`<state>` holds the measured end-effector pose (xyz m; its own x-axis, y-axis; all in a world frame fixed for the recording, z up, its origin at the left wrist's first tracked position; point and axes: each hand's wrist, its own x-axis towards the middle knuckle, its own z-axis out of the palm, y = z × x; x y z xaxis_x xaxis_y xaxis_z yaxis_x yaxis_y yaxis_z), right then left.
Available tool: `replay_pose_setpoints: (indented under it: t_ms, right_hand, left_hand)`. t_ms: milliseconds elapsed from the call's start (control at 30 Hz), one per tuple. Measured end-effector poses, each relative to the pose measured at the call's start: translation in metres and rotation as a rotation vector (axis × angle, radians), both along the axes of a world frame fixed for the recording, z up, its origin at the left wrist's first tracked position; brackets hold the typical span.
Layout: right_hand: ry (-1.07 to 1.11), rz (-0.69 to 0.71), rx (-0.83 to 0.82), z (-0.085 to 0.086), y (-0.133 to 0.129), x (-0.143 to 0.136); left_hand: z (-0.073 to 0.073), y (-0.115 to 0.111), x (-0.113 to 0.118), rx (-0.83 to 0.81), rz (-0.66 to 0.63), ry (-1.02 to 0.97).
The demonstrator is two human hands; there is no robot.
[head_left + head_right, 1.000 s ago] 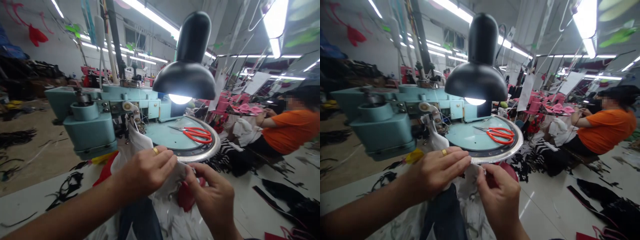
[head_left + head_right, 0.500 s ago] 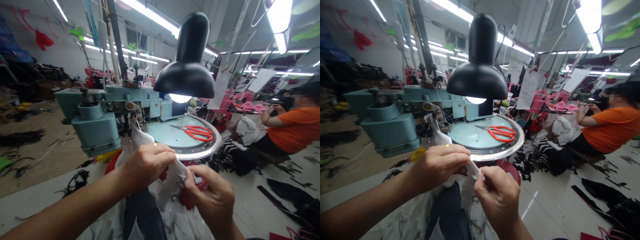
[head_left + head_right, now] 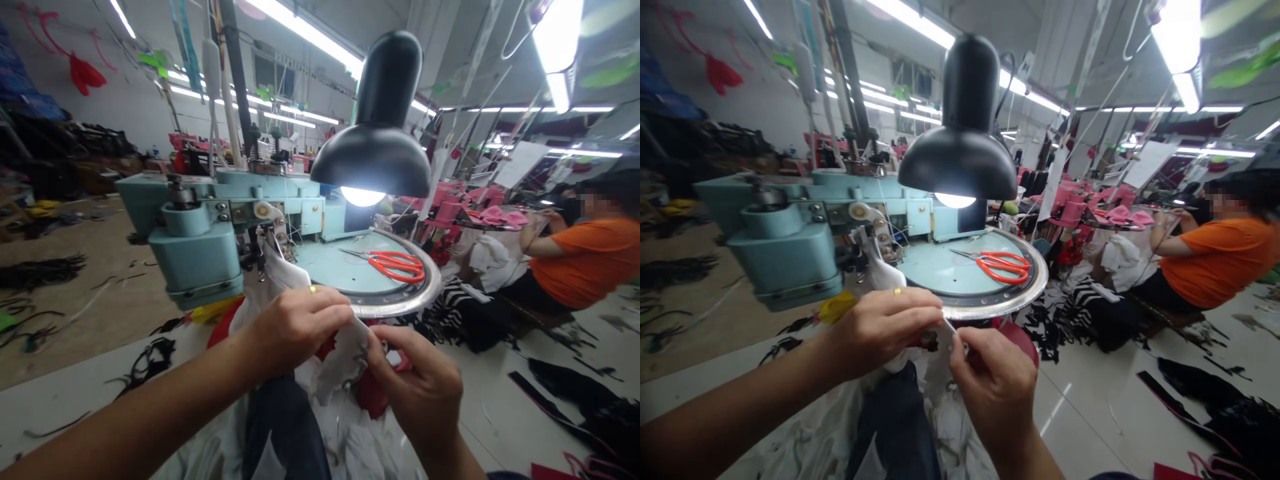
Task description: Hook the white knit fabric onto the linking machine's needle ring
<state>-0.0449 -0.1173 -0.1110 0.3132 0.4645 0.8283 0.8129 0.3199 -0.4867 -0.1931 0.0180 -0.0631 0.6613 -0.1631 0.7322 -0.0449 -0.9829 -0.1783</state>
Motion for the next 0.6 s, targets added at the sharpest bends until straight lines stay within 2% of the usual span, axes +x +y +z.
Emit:
replay_pose_setpoints:
  t_ms: [133, 233, 300, 467, 600]
  right_hand:
    - [0.041, -0.072, 0.003, 0.000, 0.001, 0.001]
    - [0.043, -0.092, 0.006, -0.001, 0.003, 0.001]
    - [0.047, -0.100, 0.005, -0.001, 0.004, 0.001]
    - [0.083, -0.092, -0.023, -0.001, 0.003, 0.000]
    - [0.098, -0.111, -0.026, -0.002, 0.002, 0.001]
  left_hand:
    - [-0.001, -0.001, -0.001, 0.138, 0.033, 0.013]
    - [0.004, -0.002, -0.002, 0.155, 0.072, 0.071]
    - [0.011, -0.001, -0.001, 0.106, 0.099, 0.146]
    - [0.038, 0.003, 0.010, -0.177, 0.110, 0.397]
    - [0.046, -0.001, 0.024, -0.210, 0.272, 0.429]
